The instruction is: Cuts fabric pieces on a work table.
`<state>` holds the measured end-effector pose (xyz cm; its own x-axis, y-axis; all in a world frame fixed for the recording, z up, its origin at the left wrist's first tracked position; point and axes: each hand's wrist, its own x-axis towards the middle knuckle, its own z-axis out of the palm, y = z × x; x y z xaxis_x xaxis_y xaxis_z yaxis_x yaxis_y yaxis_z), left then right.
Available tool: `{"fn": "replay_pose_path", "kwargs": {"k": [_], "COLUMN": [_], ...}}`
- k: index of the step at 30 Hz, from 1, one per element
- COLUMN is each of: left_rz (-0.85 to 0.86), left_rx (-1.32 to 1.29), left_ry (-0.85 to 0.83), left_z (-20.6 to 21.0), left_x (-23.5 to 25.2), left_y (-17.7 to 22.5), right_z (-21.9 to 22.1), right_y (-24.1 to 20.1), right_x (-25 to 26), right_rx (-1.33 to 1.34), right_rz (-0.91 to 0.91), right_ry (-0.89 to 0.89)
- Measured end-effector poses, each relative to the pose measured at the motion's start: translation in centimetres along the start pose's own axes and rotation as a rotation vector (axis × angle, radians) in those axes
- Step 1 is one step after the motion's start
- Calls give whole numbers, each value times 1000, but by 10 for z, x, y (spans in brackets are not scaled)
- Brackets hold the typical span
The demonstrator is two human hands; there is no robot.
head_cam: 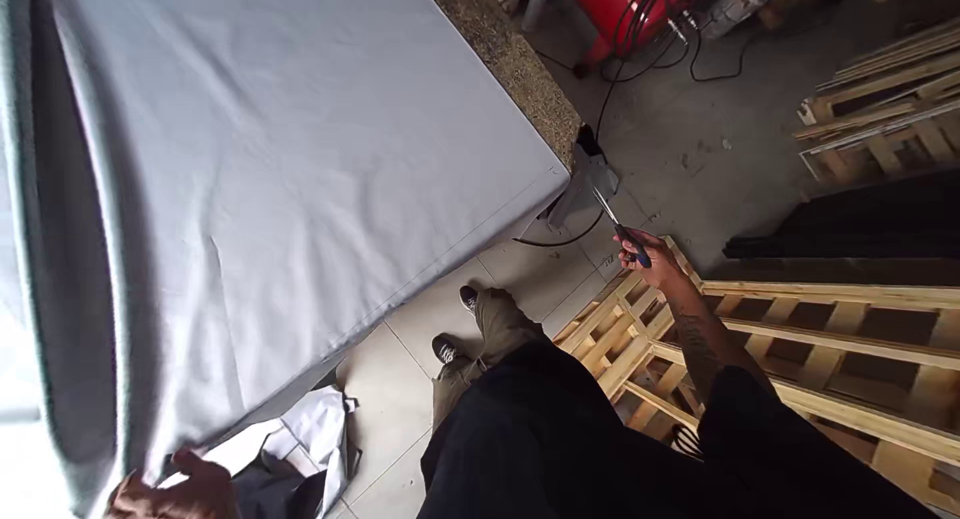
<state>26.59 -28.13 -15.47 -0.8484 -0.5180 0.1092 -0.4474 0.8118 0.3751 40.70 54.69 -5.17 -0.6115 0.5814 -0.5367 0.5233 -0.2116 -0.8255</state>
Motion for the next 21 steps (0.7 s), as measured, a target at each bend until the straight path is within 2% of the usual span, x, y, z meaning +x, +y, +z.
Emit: {"fn": "replay_pose_path", "kwargs": {"k": [2,4,7,10,13,17,19,21], "left_rz": [113,243,465,674,795,975,987,828], "left_rx": [-9,108,163,117,38,-163,-348,-497], "left_ry": [-180,-308,-384,-405,-452,-725,-902,-865], "left_z": [24,61,109,157,204,246,252,252], "left_x": [-7,-19,-60,-115,-183,-269,-300,-322], "left_y": [51,101,196,311,435,583,642,684], "right_z": [-12,-19,-25,-33,-50,-44,-27,-8], "right_y": [-12,-30,-66,-109,-152,-191,-202,-208], "right_x": [17,47,111,187,280,375,397,411], "right_rx": [-53,-127,-258,-402,-508,-643,-672,-686], "right_rz": [20,26,15,1,38,121,160,158], "right_ry": [-82,-179,-322,-452,-648,-992,-1159,-1284]}}
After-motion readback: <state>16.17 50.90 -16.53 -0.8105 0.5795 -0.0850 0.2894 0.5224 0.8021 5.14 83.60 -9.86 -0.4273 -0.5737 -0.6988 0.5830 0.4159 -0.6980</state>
